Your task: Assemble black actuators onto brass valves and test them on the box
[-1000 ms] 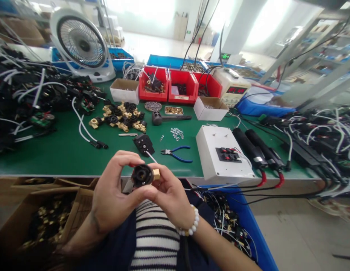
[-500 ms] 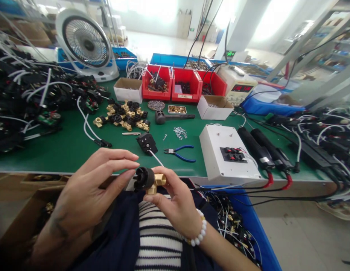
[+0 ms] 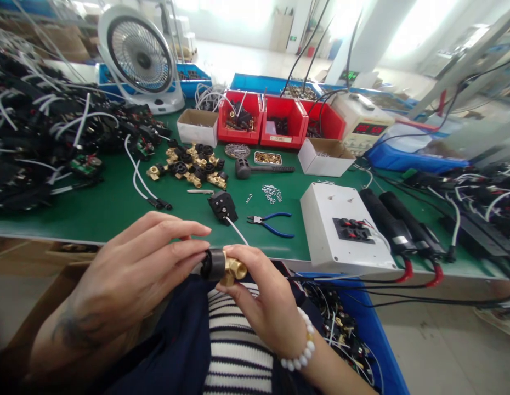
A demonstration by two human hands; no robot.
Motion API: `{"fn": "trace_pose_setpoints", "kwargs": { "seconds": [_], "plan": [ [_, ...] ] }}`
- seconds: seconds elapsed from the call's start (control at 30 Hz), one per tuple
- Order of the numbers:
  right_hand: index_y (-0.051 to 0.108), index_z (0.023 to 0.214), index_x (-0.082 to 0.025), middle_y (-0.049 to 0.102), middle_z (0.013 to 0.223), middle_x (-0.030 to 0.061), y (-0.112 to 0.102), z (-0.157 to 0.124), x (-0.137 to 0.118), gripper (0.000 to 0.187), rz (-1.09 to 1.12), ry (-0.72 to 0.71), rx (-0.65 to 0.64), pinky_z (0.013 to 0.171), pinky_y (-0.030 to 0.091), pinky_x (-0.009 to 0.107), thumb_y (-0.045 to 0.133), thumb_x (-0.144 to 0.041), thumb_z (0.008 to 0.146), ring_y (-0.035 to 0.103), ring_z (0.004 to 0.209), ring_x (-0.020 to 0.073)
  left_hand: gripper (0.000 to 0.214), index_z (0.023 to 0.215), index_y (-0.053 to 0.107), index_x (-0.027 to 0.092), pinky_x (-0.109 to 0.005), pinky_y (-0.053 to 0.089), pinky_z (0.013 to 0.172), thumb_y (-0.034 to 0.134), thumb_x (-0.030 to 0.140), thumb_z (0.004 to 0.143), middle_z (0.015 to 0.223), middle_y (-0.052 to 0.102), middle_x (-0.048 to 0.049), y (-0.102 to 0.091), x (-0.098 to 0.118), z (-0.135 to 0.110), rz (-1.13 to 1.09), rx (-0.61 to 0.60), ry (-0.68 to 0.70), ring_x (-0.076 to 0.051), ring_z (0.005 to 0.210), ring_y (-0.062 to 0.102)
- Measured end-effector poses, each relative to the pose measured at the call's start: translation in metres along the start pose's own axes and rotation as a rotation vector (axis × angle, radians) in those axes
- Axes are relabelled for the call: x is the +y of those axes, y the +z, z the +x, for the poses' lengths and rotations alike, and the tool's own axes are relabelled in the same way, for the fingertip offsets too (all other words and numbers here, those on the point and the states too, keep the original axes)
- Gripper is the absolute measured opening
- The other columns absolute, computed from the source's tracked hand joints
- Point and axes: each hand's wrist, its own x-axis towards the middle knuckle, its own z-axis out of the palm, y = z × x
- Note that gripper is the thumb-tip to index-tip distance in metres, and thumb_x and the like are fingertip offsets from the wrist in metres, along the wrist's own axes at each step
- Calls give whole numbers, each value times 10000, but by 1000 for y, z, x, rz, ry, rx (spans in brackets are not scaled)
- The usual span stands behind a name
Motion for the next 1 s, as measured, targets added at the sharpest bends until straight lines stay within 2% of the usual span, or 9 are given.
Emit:
{"fn": "trace_pose_setpoints", "kwargs": {
  "seconds": [0.2, 0.37, 0.53, 0.67, 0.73, 0.83, 0.9, 1.0],
  "plan": [
    [514, 1249, -265, 647, 1166, 44, -1, 2, -2, 383, -78, -41, -33, 987, 504, 265, 669, -266, 898, 618, 1077, 179, 80, 864, 647, 98, -395, 547, 777, 582, 105, 909, 1056, 689, -106, 2, -2, 0, 43, -21, 45, -235, 911, 588],
    [536, 1209, -273, 668, 1100, 20, 0, 1, -3, 376, -30, 11, -63, 926, 522, 226, 703, -298, 873, 642, 981, 156, 165, 794, 651, 126, -365, 566, 724, 545, 129, 920, 981, 717, -79, 8, -5, 1, 53, 12, 33, -213, 840, 616],
    [568, 1206, -305, 671, 1090, -4, 4, -2, 0, 397, 208, 171, -57, 891, 528, 224, 734, -324, 847, 654, 950, 152, 125, 808, 621, 166, -300, 539, 788, 558, 87, 883, 970, 705, -44, 7, -6, -1, -39, 67, -69, -160, 850, 604],
    [615, 1183, -338, 681, 1091, -36, 5, -1, -1, 389, 438, 255, -62, 876, 527, 171, 757, -270, 828, 659, 949, 113, 100, 814, 578, 174, -304, 503, 821, 551, 92, 863, 986, 683, -48, 2, -13, -10, -36, 99, -170, -160, 886, 603],
    [632, 1170, -333, 686, 1132, -27, 4, 1, -4, 387, 555, 292, -70, 902, 533, 184, 763, -233, 820, 662, 996, 119, 126, 777, 548, 183, -317, 492, 745, 497, 147, 886, 880, 657, -46, 2, -22, -21, 19, 21, -261, -174, 814, 597],
    [645, 1153, -315, 693, 1176, 4, 3, 4, -9, 381, 704, 330, -70, 918, 557, 251, 762, -186, 814, 679, 1019, 148, 259, 675, 507, 208, -330, 431, 588, 405, 247, 910, 677, 565, -26, 7, -40, -46, 130, -231, -391, -190, 634, 548],
    [651, 1136, -312, 695, 1184, 15, 2, 6, -11, 361, 764, 337, -64, 917, 571, 298, 760, -188, 815, 696, 983, 159, 240, 707, 554, 213, -323, 428, 590, 398, 264, 881, 701, 600, -31, 12, -52, -61, 107, -359, -458, -194, 631, 573],
    [651, 1123, -319, 683, 1213, 22, 3, 8, -12, 337, 802, 342, -58, 940, 569, 356, 762, -228, 818, 708, 945, 166, 224, 787, 609, 232, -311, 409, 584, 431, 343, 865, 715, 655, -19, 19, -63, -68, 86, -407, -706, -202, 644, 613]
  ]
}}
